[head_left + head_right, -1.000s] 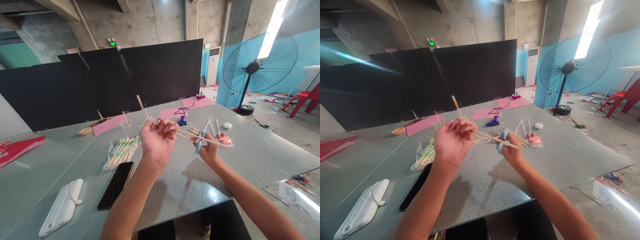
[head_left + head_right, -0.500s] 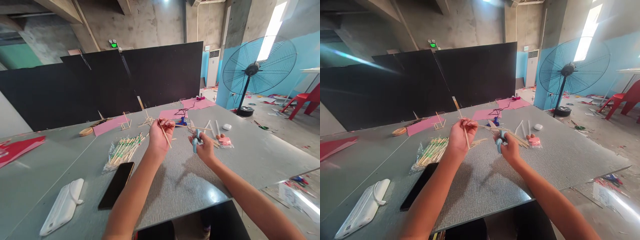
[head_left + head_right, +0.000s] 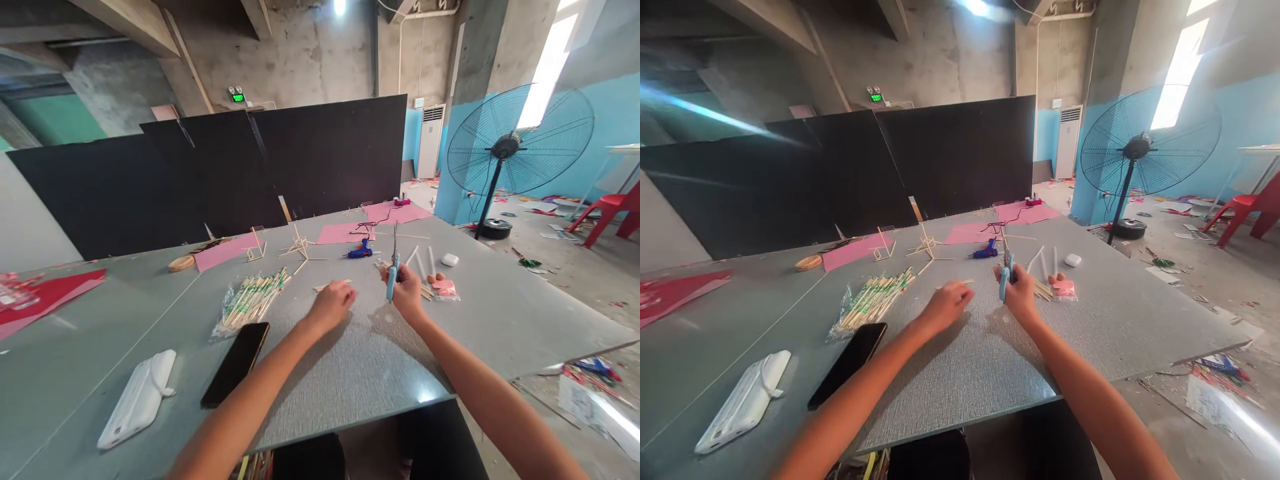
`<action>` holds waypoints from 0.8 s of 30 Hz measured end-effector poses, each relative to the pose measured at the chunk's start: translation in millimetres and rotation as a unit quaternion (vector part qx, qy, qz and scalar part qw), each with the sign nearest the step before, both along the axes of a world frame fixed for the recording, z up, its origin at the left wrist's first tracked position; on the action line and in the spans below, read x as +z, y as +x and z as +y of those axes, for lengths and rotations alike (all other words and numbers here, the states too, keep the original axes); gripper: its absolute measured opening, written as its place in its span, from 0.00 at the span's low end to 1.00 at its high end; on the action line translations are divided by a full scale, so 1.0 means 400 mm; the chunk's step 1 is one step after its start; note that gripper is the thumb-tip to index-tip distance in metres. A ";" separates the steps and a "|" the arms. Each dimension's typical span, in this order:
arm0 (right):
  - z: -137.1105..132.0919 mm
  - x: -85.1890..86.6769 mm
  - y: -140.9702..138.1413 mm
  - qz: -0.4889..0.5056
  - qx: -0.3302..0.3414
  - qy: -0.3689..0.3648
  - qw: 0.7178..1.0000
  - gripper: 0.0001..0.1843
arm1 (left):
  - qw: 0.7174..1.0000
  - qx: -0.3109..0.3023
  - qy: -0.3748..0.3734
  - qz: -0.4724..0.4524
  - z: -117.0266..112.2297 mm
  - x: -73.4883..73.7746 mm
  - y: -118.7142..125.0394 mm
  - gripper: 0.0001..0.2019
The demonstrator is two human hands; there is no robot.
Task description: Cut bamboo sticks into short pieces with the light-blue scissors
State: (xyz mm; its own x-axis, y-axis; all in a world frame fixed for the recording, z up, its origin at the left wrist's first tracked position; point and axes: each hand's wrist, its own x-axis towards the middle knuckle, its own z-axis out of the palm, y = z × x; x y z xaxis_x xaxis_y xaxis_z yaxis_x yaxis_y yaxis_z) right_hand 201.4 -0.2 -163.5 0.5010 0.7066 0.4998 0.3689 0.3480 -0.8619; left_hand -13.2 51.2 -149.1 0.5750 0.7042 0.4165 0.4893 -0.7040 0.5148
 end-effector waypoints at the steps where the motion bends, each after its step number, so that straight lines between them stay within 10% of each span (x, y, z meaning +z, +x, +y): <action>1: -0.002 0.001 -0.004 0.000 0.008 0.004 1.000 0.30 | 0.999 -0.023 0.012 0.032 -0.025 -0.034 0.002 0.16; 9: -0.009 -0.007 -0.036 -0.018 0.064 0.007 0.998 0.30 | 0.989 -0.050 0.086 0.108 -0.064 -0.149 0.013 0.08; 19: -0.006 -0.032 -0.044 -0.052 0.068 0.001 0.996 0.28 | 0.976 -0.002 0.214 -0.026 -0.079 -0.135 0.004 0.10; 24: -0.018 -0.018 -0.050 -0.068 0.075 0.007 0.995 0.23 | 0.932 0.133 0.283 -0.185 -0.062 -0.056 -0.070 0.16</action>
State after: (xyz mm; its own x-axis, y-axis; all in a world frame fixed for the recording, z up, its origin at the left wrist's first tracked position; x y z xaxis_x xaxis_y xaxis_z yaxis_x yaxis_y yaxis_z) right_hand 181.5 -7.4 -170.8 0.3168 0.7613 0.5658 0.4251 0.4193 -0.8022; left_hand -41.3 26.2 -171.6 0.1547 0.4084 0.8996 0.5484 -0.7929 0.2656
